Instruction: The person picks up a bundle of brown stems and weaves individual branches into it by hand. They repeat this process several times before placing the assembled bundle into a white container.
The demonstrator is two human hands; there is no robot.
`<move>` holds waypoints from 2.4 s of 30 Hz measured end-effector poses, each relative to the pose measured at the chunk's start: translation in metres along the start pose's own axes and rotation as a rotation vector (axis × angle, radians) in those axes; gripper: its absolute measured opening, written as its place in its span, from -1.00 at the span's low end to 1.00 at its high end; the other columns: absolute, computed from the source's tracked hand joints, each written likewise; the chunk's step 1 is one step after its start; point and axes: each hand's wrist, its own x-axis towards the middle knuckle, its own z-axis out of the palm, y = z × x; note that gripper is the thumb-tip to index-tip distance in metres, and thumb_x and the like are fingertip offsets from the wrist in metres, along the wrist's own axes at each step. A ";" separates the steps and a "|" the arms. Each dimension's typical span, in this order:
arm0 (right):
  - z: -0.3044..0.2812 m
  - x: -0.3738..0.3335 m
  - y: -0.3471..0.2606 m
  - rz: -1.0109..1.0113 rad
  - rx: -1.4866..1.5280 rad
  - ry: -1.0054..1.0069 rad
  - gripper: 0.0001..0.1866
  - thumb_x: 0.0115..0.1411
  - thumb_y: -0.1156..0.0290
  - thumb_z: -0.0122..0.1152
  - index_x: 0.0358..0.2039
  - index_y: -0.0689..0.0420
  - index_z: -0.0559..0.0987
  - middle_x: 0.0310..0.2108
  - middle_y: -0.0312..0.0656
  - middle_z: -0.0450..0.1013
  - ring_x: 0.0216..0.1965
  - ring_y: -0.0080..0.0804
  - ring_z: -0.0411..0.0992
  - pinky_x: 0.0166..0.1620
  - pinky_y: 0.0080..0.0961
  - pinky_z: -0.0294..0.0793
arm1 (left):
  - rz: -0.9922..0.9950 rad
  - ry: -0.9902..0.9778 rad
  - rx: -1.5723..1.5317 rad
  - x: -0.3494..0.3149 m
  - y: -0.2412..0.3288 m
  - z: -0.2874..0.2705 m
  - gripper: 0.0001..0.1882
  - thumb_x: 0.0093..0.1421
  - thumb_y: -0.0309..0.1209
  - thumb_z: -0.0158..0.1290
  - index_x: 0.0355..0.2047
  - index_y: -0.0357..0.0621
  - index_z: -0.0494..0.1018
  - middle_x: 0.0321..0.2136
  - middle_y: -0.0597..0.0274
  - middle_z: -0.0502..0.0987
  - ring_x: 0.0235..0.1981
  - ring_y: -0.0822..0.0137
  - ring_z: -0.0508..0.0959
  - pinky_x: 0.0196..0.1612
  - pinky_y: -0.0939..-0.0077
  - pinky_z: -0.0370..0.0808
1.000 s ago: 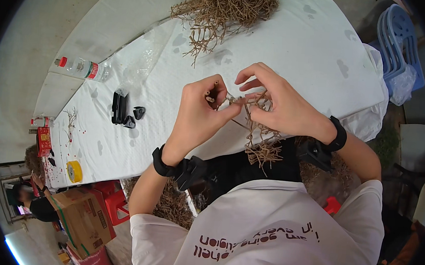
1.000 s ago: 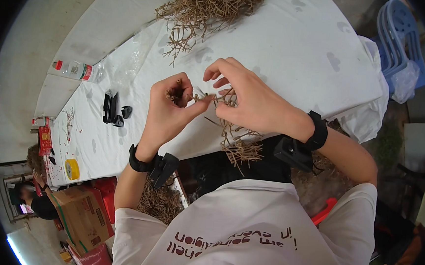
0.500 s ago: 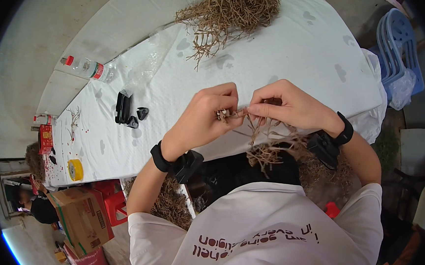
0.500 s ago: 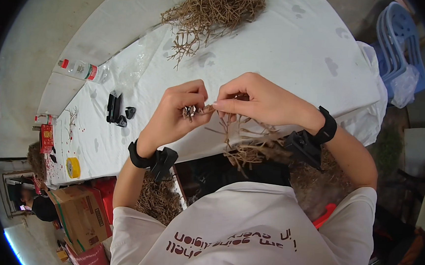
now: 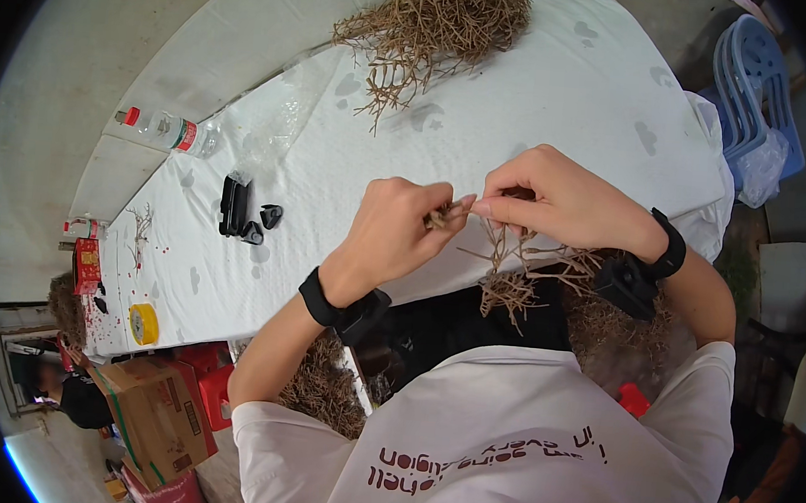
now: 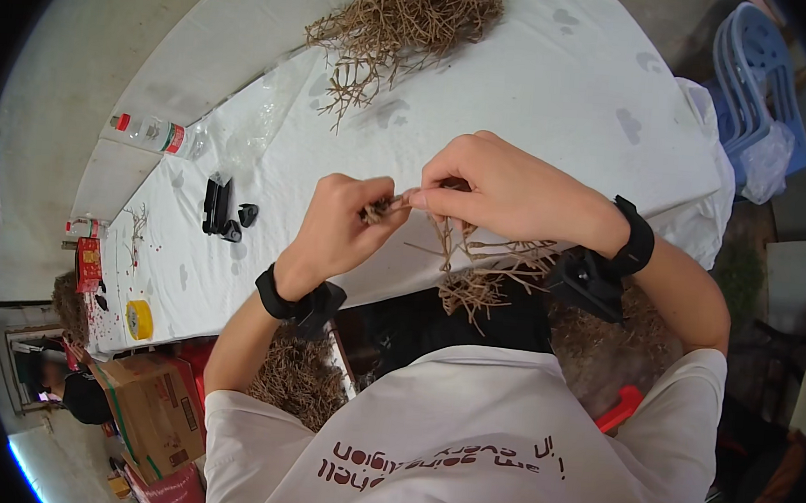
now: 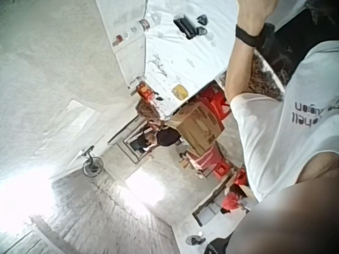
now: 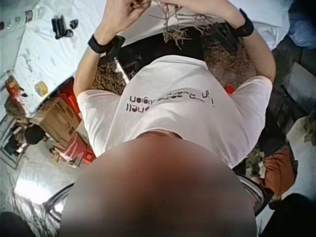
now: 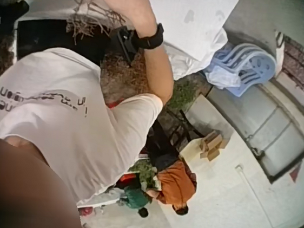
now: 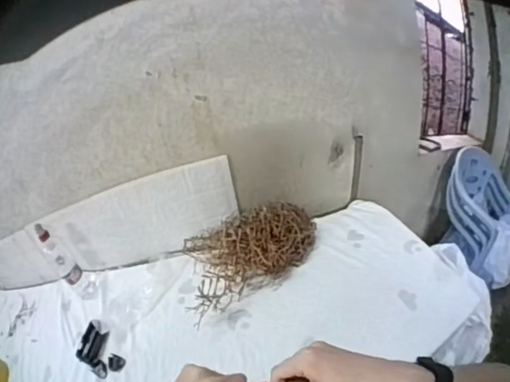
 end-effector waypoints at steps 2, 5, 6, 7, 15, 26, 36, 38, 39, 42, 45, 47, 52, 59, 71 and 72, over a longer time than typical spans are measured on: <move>0.000 -0.002 -0.001 -0.033 0.016 -0.045 -0.64 0.34 0.30 0.25 -0.48 0.36 0.63 -0.63 -0.10 0.52 -0.60 -0.42 0.43 -0.44 -0.41 0.39 | 0.186 -0.045 0.086 -0.003 -0.010 0.000 -0.68 0.22 -0.43 0.23 -0.61 -0.17 0.37 -0.81 0.10 0.28 -0.77 0.06 0.35 -0.62 0.26 0.24; -0.004 -0.008 0.000 -0.045 -0.069 -0.126 -0.64 0.34 0.30 0.24 -0.48 0.36 0.63 -0.62 -0.13 0.53 -0.60 -0.46 0.44 -0.44 -0.44 0.41 | 0.273 -0.175 0.244 -0.010 -0.023 -0.007 -0.68 0.19 -0.42 0.24 -0.63 -0.11 0.37 -0.78 0.10 0.35 -0.74 0.08 0.44 -0.60 0.23 0.30; -0.007 -0.011 0.001 -0.123 -0.075 -0.145 -0.64 0.35 0.31 0.24 -0.48 0.35 0.63 -0.61 -0.15 0.54 -0.60 -0.48 0.44 -0.44 -0.46 0.42 | 0.265 -0.154 0.197 -0.012 -0.028 -0.012 -0.69 0.20 -0.42 0.25 -0.63 -0.11 0.38 -0.78 0.11 0.36 -0.73 0.07 0.45 -0.60 0.24 0.32; -0.013 -0.016 0.003 0.014 -0.071 -0.099 -0.64 0.35 0.31 0.24 -0.49 0.34 0.63 -0.61 -0.19 0.53 -0.60 -0.52 0.44 -0.45 -0.50 0.41 | 0.266 -0.183 0.152 -0.014 -0.034 -0.022 -0.69 0.20 -0.42 0.25 -0.62 -0.11 0.40 -0.78 0.11 0.37 -0.73 0.06 0.46 -0.60 0.25 0.34; -0.046 -0.024 0.020 0.188 0.285 0.284 -0.67 0.44 0.25 0.18 -0.42 0.20 0.64 -0.60 -0.43 0.44 -0.65 -0.76 0.38 -0.59 -0.75 0.26 | -0.400 0.054 -0.264 -0.043 0.000 -0.052 -0.56 0.22 -0.38 0.32 -0.63 -0.24 0.31 -0.72 0.46 0.21 -0.60 0.63 0.15 -0.58 0.56 0.10; -0.014 -0.023 -0.007 0.015 0.570 0.416 -0.69 0.48 0.18 0.16 -0.15 0.20 0.61 -0.33 -0.22 0.64 -0.57 -0.70 0.50 -0.63 -0.78 0.28 | -0.460 0.068 -1.290 0.010 0.053 -0.002 -0.77 0.33 -0.35 0.25 -0.25 -0.33 0.67 -0.63 0.58 0.28 -0.57 0.65 0.20 -0.47 0.65 0.15; 0.012 -0.016 -0.003 -0.073 0.519 0.451 -0.82 0.33 0.44 0.37 -0.16 0.24 0.58 -0.30 -0.25 0.59 -0.40 -0.63 0.60 -0.48 -0.71 0.52 | -0.408 0.257 -0.952 0.015 0.049 -0.003 -0.83 0.31 -0.43 0.29 -0.37 -0.30 0.67 -0.48 0.41 0.61 -0.44 0.67 0.46 -0.37 0.73 0.38; 0.013 -0.015 -0.001 -0.056 0.514 0.415 -0.81 0.31 0.46 0.39 -0.16 0.23 0.57 -0.29 -0.28 0.58 -0.37 -0.65 0.57 -0.45 -0.71 0.53 | -0.420 0.262 -0.939 0.013 0.044 -0.004 -0.84 0.31 -0.44 0.29 -0.37 -0.29 0.68 -0.49 0.41 0.61 -0.46 0.69 0.44 -0.38 0.74 0.36; 0.014 -0.014 0.001 -0.044 0.541 0.404 -0.82 0.31 0.46 0.39 -0.16 0.23 0.57 -0.29 -0.28 0.58 -0.36 -0.66 0.56 -0.44 -0.72 0.53 | -0.420 0.264 -0.945 0.011 0.042 -0.003 -0.84 0.31 -0.43 0.29 -0.36 -0.29 0.68 -0.49 0.41 0.61 -0.46 0.69 0.43 -0.38 0.74 0.35; 0.019 -0.009 0.007 -0.063 0.560 0.412 -0.83 0.33 0.47 0.36 -0.15 0.23 0.56 -0.30 -0.29 0.57 -0.35 -0.67 0.54 -0.41 -0.71 0.55 | -0.494 0.238 -0.952 0.008 0.037 -0.001 -0.85 0.29 -0.42 0.32 -0.34 -0.28 0.69 -0.49 0.42 0.61 -0.48 0.70 0.40 -0.40 0.74 0.33; 0.020 -0.005 0.012 -0.084 0.557 0.405 -0.84 0.34 0.47 0.34 -0.15 0.23 0.56 -0.32 -0.29 0.56 -0.33 -0.68 0.54 -0.37 -0.70 0.56 | -0.471 0.178 -0.901 0.009 0.037 0.003 -0.85 0.25 -0.41 0.36 -0.31 -0.27 0.70 -0.49 0.44 0.61 -0.49 0.70 0.39 -0.41 0.74 0.33; 0.020 -0.004 0.012 -0.098 0.547 0.390 -0.84 0.34 0.47 0.35 -0.17 0.23 0.55 -0.33 -0.29 0.55 -0.33 -0.68 0.54 -0.34 -0.71 0.55 | -0.459 0.148 -0.902 0.010 0.037 0.004 -0.85 0.20 -0.42 0.39 -0.31 -0.26 0.70 -0.48 0.46 0.61 -0.49 0.70 0.39 -0.41 0.73 0.34; 0.005 -0.009 0.010 -0.050 0.490 0.208 -0.79 0.25 0.50 0.42 -0.25 0.20 0.50 -0.36 -0.32 0.52 -0.35 -0.73 0.50 -0.33 -0.74 0.43 | -0.368 0.030 -0.892 0.010 0.031 -0.004 -0.85 0.21 -0.43 0.39 -0.32 -0.25 0.68 -0.50 0.48 0.58 -0.49 0.70 0.39 -0.42 0.71 0.33; -0.002 -0.006 0.020 -0.041 0.431 -0.091 -0.75 0.12 0.53 0.43 -0.28 0.20 0.48 -0.40 -0.39 0.47 -0.34 -0.74 0.47 -0.32 -0.71 0.39 | -0.296 -0.256 -0.866 0.009 0.022 -0.013 -0.82 0.28 -0.42 0.34 -0.23 -0.29 0.63 -0.49 0.48 0.54 -0.45 0.67 0.39 -0.39 0.67 0.33; -0.017 -0.005 -0.002 0.124 0.177 -0.291 -0.82 0.13 0.52 0.36 -0.30 0.22 0.51 -0.41 -0.39 0.49 -0.54 -0.70 0.29 -0.44 -0.59 0.27 | -0.161 -0.337 -0.860 0.004 0.012 0.002 -0.76 0.40 -0.44 0.19 -0.02 -0.35 0.52 -0.30 0.30 0.60 -0.32 0.50 0.53 -0.15 0.54 0.51; -0.017 -0.004 -0.003 0.048 0.053 -0.268 -0.81 0.12 0.52 0.36 -0.31 0.22 0.51 -0.42 -0.40 0.50 -0.55 -0.71 0.27 -0.46 -0.58 0.23 | -0.167 -0.326 -0.847 0.004 0.012 0.006 -0.77 0.40 -0.46 0.18 -0.02 -0.36 0.52 -0.30 0.28 0.61 -0.32 0.48 0.54 -0.14 0.52 0.51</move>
